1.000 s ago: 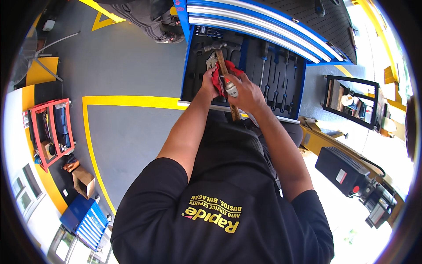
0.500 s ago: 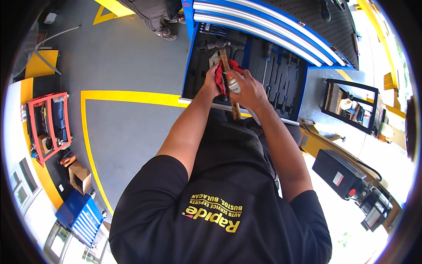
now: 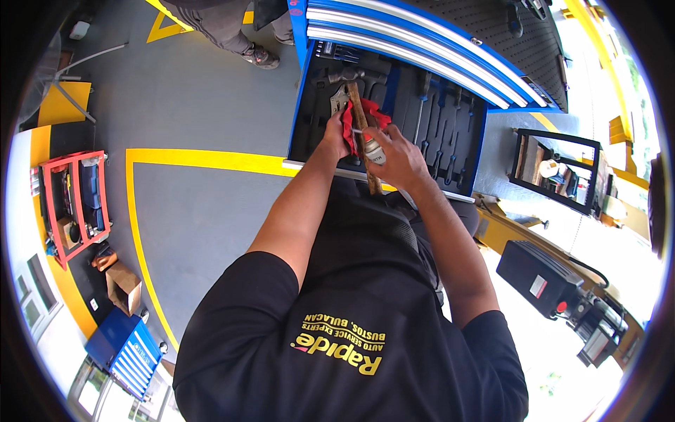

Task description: The person opens drawers in a blue tool chest and wipes several tools with a red cloth. They handle pliers, a hammer, and other hand tools, cleaning each one before placing it back in the drawer.

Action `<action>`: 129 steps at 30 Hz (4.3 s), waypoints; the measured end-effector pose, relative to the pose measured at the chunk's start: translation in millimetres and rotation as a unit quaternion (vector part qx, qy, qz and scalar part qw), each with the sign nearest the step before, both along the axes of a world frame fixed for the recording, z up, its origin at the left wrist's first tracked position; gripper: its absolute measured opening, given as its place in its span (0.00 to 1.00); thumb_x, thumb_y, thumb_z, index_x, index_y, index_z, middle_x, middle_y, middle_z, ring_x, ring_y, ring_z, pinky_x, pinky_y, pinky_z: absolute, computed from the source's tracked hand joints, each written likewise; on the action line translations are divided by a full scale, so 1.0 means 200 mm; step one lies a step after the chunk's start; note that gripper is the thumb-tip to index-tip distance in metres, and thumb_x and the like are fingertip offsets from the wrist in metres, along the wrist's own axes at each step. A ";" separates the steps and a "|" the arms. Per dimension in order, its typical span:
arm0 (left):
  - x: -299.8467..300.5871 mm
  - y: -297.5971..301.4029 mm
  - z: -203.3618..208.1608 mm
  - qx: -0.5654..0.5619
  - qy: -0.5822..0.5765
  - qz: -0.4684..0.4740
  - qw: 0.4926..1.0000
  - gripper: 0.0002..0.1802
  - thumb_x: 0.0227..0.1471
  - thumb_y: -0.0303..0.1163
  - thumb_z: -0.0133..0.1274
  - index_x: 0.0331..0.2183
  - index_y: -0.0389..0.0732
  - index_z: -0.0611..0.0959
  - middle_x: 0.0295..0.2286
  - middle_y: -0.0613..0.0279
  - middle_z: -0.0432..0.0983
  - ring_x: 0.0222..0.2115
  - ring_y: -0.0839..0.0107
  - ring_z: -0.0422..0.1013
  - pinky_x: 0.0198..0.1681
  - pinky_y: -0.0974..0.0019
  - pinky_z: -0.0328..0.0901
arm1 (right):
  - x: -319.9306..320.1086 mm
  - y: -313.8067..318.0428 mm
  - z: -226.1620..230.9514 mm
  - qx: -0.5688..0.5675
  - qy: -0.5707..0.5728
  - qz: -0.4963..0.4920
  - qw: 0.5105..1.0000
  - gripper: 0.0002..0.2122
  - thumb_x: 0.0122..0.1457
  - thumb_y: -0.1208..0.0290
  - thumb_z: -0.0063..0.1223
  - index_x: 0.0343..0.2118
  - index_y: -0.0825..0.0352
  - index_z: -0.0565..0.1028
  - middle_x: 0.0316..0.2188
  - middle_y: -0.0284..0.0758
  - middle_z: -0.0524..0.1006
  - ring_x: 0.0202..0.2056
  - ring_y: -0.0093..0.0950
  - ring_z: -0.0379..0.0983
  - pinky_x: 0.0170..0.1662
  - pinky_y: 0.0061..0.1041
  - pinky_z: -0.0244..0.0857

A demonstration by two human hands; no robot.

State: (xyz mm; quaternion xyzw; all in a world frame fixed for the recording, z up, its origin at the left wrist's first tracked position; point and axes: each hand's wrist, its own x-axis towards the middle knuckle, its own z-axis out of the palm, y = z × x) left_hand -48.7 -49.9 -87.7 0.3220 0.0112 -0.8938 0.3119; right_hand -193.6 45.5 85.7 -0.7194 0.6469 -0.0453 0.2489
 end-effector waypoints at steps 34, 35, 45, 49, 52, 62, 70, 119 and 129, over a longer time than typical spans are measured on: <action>-0.13 -0.01 0.09 0.009 -0.144 0.098 0.985 0.20 0.67 0.51 0.40 0.39 0.52 0.82 0.25 0.58 0.79 0.18 0.60 0.72 0.21 0.52 0.67 | -1.33 -0.60 0.74 -0.487 -0.094 -0.379 0.781 0.53 0.56 0.53 0.73 0.70 0.80 0.48 0.61 0.57 0.65 0.63 0.47 0.67 0.63 0.41 0.65; -0.18 0.00 0.17 0.012 -0.122 0.112 0.986 0.20 0.66 0.52 0.40 0.39 0.51 0.81 0.25 0.58 0.79 0.18 0.60 0.72 0.21 0.53 0.67 | -1.23 -0.39 0.58 -0.445 -0.092 -0.340 0.824 0.41 0.61 0.60 0.69 0.67 0.78 0.56 0.59 0.53 0.66 0.60 0.43 0.68 0.59 0.41 0.69; -0.28 0.11 0.90 -0.190 -0.156 0.169 0.954 0.14 0.65 0.45 0.44 0.39 0.46 0.77 0.26 0.56 0.78 0.16 0.60 0.71 0.20 0.57 0.69 | -0.03 0.35 0.31 0.060 -0.142 -0.250 0.956 0.24 0.57 0.57 0.69 0.44 0.72 0.74 0.30 0.42 0.82 0.37 0.46 0.81 0.41 0.42 0.72; -0.17 0.07 1.18 -0.246 -0.067 0.152 0.955 0.09 0.62 0.37 0.47 0.42 0.44 0.75 0.29 0.55 0.78 0.20 0.60 0.74 0.22 0.56 0.71 | -0.07 0.46 0.45 0.114 -0.454 -0.223 0.855 0.15 0.58 0.65 0.66 0.38 0.70 0.73 0.23 0.36 0.77 0.23 0.33 0.75 0.28 0.32 0.67; -0.04 -0.03 1.40 -0.251 0.073 0.144 0.954 0.13 0.60 0.38 0.47 0.42 0.41 0.79 0.33 0.57 0.76 0.30 0.66 0.72 0.30 0.60 0.72 | -0.03 0.64 0.53 0.248 -0.755 -0.194 0.574 0.13 0.57 0.75 0.63 0.41 0.68 0.70 0.19 0.28 0.68 0.17 0.19 0.63 0.21 0.20 0.54; 0.00 0.08 1.79 -0.358 0.027 0.168 0.918 0.12 0.63 0.41 0.53 0.32 0.43 0.80 0.20 0.64 0.73 0.17 0.73 0.66 0.24 0.65 0.64 | 0.01 0.74 0.67 0.056 -0.535 -0.182 0.823 0.10 0.57 0.76 0.61 0.40 0.70 0.75 0.19 0.36 0.74 0.17 0.30 0.71 0.24 0.27 0.64; -0.05 0.37 1.78 -0.393 -0.003 0.220 0.893 0.11 0.61 0.32 0.52 0.43 0.38 0.74 0.30 0.53 0.77 0.31 0.61 0.75 0.37 0.55 0.71 | 0.03 0.75 0.66 -0.248 -0.113 -0.258 0.927 0.13 0.53 0.74 0.63 0.41 0.69 0.77 0.26 0.46 0.80 0.29 0.47 0.81 0.35 0.36 0.73; -0.04 0.15 2.05 -0.424 -0.137 0.235 0.864 0.19 0.71 0.48 0.50 0.43 0.41 0.80 0.28 0.62 0.76 0.26 0.68 0.73 0.25 0.66 0.69 | 0.16 0.81 0.83 -0.269 -0.153 -0.232 0.922 0.17 0.51 0.75 0.62 0.45 0.68 0.74 0.24 0.41 0.79 0.24 0.41 0.78 0.31 0.38 0.73; -0.08 0.04 2.02 -0.508 0.488 -0.065 0.707 0.22 0.73 0.49 0.41 0.51 0.40 0.75 0.34 0.60 0.73 0.27 0.67 0.73 0.33 0.60 0.69 | 0.10 0.84 0.70 0.217 -0.867 -0.025 0.448 0.13 0.53 0.85 0.59 0.40 0.69 0.70 0.19 0.29 0.71 0.14 0.17 0.63 0.20 0.20 0.57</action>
